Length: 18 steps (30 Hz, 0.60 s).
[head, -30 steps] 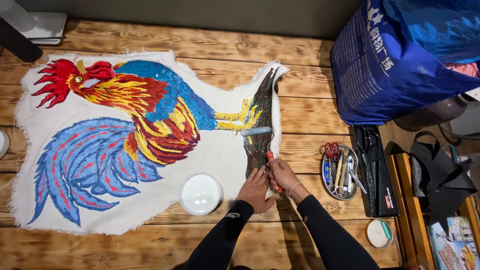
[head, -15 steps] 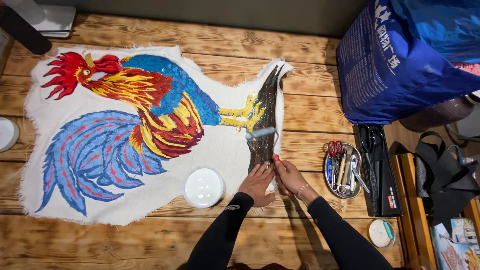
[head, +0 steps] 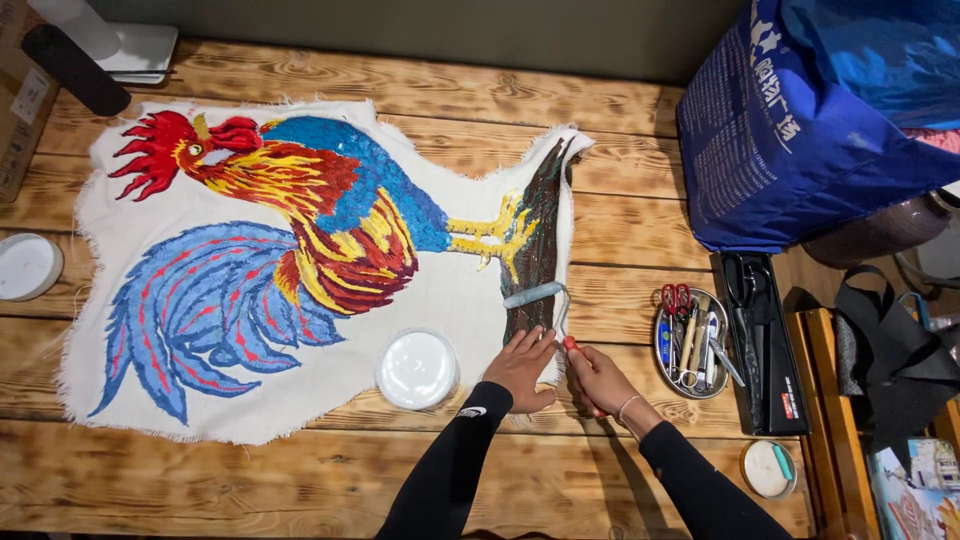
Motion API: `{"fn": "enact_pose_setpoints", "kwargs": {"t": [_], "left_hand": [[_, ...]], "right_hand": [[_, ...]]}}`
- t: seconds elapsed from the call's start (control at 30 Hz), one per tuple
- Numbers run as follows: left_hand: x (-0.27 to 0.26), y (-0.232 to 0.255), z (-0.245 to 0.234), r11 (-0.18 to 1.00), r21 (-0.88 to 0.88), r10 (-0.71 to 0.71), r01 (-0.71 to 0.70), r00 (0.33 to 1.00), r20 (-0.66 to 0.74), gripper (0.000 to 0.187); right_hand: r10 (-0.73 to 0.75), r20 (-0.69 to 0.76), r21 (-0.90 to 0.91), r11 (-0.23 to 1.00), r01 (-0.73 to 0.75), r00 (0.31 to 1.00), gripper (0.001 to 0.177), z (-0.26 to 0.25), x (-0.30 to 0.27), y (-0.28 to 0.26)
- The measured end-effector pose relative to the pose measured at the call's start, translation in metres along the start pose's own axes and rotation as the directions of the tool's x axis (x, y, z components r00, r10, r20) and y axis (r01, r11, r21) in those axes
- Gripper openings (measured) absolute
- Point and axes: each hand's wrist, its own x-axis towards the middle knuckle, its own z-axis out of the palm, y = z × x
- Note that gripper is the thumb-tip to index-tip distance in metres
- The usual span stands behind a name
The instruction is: Apply adhesive to the back of a tufted rug and trim the edges with scissors.
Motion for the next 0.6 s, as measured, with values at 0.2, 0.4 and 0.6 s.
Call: {"fn": "enact_pose_setpoints", "kwargs": {"t": [0.2, 0.4, 0.6], "left_hand": [[-0.014, 0.006, -0.009, 0.997, 0.022, -0.070, 0.068, 0.993, 0.100, 0.091], [-0.050, 0.011, -0.009, 0.988, -0.046, -0.147, 0.146, 0.989, -0.027, 0.096], [-0.049, 0.014, -0.009, 0.980, -0.043, -0.191, 0.192, 0.981, 0.028, 0.094]], "right_hand": [[-0.128, -0.142, -0.084, 0.990, 0.117, 0.982, 0.034, 0.028, 0.042, -0.028], [-0.049, -0.110, 0.069, 0.996, 0.057, 0.993, 0.033, 0.037, 0.009, 0.001], [-0.058, -0.076, 0.287, 0.955, 0.077, 0.995, 0.032, 0.041, 0.057, -0.035]]}}
